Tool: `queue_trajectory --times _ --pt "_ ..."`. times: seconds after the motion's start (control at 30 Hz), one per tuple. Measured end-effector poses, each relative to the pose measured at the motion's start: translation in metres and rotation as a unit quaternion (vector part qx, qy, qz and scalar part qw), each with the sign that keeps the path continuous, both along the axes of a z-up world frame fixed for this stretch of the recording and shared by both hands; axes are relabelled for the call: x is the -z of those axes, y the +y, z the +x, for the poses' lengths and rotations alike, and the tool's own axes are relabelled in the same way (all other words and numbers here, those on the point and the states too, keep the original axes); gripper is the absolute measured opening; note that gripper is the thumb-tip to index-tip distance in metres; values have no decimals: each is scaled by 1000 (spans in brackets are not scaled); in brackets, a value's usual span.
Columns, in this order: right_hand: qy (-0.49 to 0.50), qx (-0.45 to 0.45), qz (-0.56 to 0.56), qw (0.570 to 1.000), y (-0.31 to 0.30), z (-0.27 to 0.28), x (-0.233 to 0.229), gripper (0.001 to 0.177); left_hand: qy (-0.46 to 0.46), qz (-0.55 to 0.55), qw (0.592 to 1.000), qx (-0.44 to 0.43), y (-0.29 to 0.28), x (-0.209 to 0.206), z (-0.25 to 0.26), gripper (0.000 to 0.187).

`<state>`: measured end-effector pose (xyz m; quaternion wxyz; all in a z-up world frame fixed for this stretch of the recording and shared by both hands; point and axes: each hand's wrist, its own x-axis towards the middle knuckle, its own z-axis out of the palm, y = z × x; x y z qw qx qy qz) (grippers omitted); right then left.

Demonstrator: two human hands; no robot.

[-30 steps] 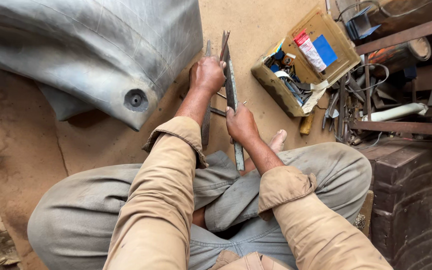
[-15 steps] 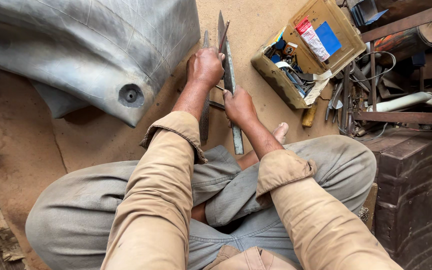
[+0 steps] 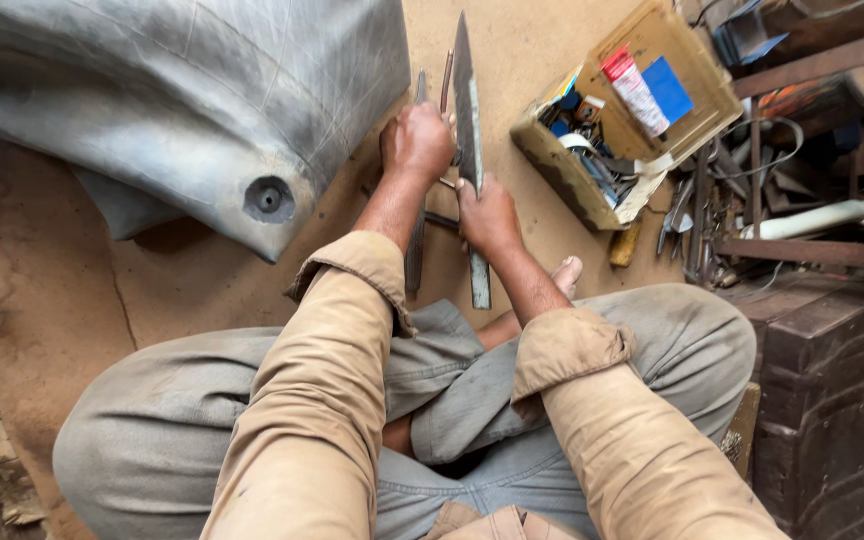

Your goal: The person sits on the floor and uses a wrench to tighten or adjust a valve on a grey inner tube, then handles a large knife and a metal file while working near a toolbox.

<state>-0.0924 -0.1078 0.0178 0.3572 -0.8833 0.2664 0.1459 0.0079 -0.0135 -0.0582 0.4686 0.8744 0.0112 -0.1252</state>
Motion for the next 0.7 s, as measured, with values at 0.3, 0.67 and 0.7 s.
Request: queue_trajectory --times 0.3,0.67,0.7 --pt "70 -9 -58 996 21 -31 -39 27 15 16 1000 8 2 -10 1 30" --pt "55 -5 -24 998 19 -25 -33 27 65 22 997 18 4 -16 6 25" --pt "59 -6 -20 998 18 -23 -32 28 63 27 997 23 3 -15 6 25"
